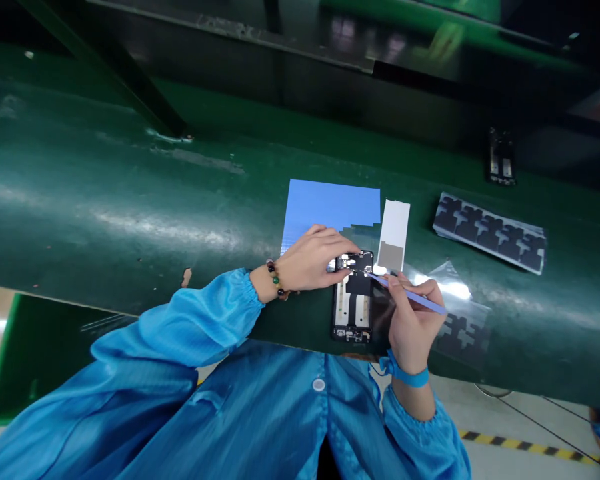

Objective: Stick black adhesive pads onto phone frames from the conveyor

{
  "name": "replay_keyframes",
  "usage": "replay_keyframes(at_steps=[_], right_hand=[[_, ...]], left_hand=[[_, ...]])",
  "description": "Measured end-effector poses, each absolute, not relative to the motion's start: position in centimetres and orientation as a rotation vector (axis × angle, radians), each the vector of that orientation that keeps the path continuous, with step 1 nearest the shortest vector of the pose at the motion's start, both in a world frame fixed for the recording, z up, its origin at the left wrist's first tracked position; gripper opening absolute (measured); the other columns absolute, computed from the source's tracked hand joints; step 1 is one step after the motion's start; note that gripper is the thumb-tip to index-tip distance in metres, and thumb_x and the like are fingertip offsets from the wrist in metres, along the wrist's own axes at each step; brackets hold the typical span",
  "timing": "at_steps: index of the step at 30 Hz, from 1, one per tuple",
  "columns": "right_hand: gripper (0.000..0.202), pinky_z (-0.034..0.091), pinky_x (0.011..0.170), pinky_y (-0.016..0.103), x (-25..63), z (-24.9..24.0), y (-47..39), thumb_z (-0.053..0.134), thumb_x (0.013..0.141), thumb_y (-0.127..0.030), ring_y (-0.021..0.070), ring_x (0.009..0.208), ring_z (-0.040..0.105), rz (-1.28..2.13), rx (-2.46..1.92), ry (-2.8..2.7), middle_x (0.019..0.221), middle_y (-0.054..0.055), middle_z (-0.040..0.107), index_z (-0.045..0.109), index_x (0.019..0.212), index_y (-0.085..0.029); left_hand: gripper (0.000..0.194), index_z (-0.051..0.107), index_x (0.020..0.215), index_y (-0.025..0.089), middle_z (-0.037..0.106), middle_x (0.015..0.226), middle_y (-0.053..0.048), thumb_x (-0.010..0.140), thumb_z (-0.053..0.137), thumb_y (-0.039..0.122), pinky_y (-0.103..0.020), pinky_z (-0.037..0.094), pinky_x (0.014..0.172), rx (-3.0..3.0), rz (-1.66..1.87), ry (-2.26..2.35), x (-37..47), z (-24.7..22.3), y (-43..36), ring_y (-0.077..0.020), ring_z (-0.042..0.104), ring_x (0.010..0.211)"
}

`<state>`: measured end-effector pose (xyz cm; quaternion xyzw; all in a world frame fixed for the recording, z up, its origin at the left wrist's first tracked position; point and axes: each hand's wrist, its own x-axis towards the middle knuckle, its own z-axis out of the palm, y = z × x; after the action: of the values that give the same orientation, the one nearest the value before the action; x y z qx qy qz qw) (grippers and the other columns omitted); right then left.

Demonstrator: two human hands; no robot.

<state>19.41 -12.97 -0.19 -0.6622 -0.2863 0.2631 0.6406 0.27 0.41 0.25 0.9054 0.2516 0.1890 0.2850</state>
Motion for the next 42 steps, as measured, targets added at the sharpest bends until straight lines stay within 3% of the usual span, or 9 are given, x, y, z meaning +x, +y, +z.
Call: replay_keyframes(at_steps=[31, 42], right_hand=[[0.039, 0.042, 0.124, 0.055, 20.4, -0.1, -12.9, 0.088, 0.079, -0.027, 0.02, 0.082, 0.08, 0.69, -1.458, -0.623, 0.067, -0.008, 0.071, 0.049, 0.077, -0.026], [0.037, 0.041, 0.124, 0.057, 20.4, -0.1, -13.0, 0.087, 0.08, -0.028, 0.0211, 0.084, 0.08, 0.678, -1.513, -0.66, 0.072, -0.005, 0.077, 0.05, 0.078, -0.026]], left_hand=[[0.033, 0.066, 0.129, 0.023, 0.075, 0.129, -0.005, 0.097, 0.067, 0.03, -0.043, 0.04, 0.103, 2.409, 0.508, 0.677, 0.3, 0.3, 0.4, -0.0242, 0.066, 0.119], [0.031, 0.067, 0.128, 0.024, 0.075, 0.13, -0.005, 0.098, 0.066, 0.031, -0.043, 0.04, 0.102, 2.406, 0.492, 0.677, 0.3, 0.5, 0.4, -0.0247, 0.066, 0.119]])
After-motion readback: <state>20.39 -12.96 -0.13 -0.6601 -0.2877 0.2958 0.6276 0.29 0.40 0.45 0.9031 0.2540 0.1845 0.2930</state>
